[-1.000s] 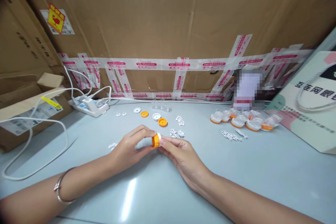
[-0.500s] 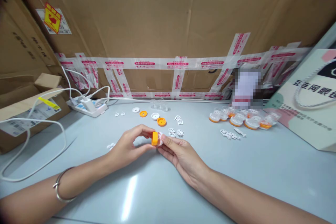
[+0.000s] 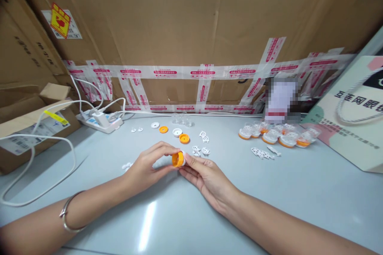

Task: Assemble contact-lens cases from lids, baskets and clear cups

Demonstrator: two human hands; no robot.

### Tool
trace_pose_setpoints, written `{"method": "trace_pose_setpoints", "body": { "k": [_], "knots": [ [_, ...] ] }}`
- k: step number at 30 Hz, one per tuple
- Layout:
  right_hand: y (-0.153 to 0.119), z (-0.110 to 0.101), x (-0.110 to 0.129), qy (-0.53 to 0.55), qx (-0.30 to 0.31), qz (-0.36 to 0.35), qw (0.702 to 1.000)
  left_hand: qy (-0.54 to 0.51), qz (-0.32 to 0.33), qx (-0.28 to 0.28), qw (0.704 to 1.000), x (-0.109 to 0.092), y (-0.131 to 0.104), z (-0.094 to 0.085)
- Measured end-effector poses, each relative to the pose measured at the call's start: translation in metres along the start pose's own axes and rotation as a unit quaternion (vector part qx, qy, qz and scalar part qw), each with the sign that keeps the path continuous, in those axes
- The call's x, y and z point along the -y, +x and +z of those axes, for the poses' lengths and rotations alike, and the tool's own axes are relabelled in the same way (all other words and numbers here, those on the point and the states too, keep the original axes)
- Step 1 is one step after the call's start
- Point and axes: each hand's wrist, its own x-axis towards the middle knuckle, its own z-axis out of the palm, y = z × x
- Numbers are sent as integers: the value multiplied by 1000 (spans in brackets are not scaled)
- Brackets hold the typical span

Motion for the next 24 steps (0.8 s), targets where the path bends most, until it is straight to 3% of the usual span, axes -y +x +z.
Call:
{"method": "trace_pose_setpoints", "body": {
  "k": [16, 24],
  "knots": [
    [-3, 1, 1, 56, 23, 41, 997, -38, -30, 51, 998, -10, 5, -9],
    [-5, 3, 1, 58, 39, 41, 997, -41, -67, 23, 997, -7, 4, -4]
  ]
}}
